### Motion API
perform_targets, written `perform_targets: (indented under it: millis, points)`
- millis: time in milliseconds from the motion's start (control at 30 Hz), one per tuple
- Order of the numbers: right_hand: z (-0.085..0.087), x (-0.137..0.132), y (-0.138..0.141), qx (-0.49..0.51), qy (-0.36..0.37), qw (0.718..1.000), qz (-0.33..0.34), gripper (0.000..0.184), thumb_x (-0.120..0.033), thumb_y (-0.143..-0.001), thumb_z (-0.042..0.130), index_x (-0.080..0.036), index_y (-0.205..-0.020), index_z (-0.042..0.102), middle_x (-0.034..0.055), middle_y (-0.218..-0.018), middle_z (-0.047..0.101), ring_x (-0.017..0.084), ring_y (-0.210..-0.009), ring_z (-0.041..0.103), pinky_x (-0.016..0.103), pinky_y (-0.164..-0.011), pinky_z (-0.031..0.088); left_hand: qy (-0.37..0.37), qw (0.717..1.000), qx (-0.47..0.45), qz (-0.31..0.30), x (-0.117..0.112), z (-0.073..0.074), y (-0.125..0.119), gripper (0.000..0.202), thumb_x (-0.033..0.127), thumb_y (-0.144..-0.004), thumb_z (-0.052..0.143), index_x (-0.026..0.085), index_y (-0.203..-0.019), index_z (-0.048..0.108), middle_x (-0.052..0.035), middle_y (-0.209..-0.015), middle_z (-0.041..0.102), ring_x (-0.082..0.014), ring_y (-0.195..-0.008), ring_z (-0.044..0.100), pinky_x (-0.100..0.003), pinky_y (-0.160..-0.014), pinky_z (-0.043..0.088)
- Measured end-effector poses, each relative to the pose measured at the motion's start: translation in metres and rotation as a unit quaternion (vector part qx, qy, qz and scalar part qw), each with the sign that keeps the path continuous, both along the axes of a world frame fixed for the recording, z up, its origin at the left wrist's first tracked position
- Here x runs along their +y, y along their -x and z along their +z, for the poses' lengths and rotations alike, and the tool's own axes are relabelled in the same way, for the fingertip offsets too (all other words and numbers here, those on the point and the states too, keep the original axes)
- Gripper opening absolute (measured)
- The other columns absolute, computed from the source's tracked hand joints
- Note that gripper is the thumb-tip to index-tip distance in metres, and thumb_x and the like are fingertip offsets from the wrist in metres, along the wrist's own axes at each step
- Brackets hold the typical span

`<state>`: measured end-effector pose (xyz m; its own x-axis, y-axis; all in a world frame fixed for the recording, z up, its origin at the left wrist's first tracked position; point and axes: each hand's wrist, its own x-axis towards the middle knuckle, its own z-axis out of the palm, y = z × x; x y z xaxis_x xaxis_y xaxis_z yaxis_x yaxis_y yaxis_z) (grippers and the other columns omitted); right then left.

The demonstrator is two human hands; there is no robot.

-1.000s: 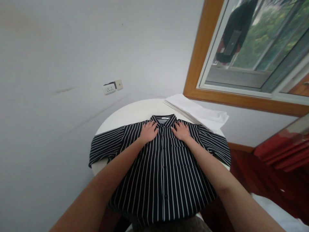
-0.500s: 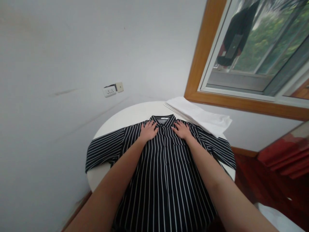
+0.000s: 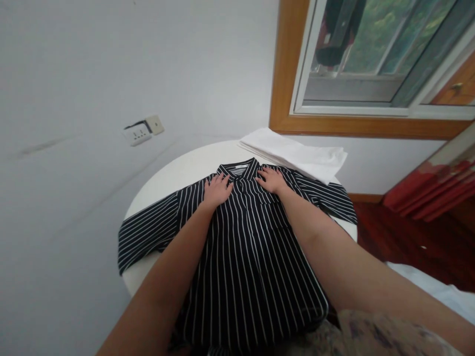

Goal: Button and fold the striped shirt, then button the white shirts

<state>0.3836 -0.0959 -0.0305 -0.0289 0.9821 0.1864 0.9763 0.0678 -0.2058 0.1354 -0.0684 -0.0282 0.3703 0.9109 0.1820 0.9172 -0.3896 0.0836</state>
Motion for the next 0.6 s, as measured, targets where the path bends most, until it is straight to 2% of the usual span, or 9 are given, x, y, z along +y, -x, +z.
perform_targets:
  millis: [433,600]
  points:
    - [-0.0001,-0.0029,-0.0038,0.018,-0.035,0.999,0.004,0.044,-0.046,-0.093,0.036,-0.025,-0.128,0.053,0.0058,-0.141,0.045,0.021,-0.131,0.037,0.045,-0.109,0.023,-0.002,1.0,-0.01,0.004,-0.0074,0.0017,-0.0027,0.058,0.051,-0.092,0.018,0.024,-0.14,0.036,-0.0061,-0.151,0.028,-0.0283,-0.137,0.025,-0.057,-0.11,0.018]
    - [0.0001,-0.0028,-0.0036,0.029,-0.046,0.998,0.005,0.042,-0.044,-0.092,0.038,-0.025,-0.125,0.055,0.0055,-0.139,0.047,0.02,-0.13,0.038,0.045,-0.109,0.024,-0.001,1.0,-0.025,0.011,-0.0051,0.0008,-0.0032,0.065,0.06,-0.09,0.014,0.025,-0.14,0.037,-0.0062,-0.15,0.029,-0.03,-0.137,0.025,-0.058,-0.109,0.018]
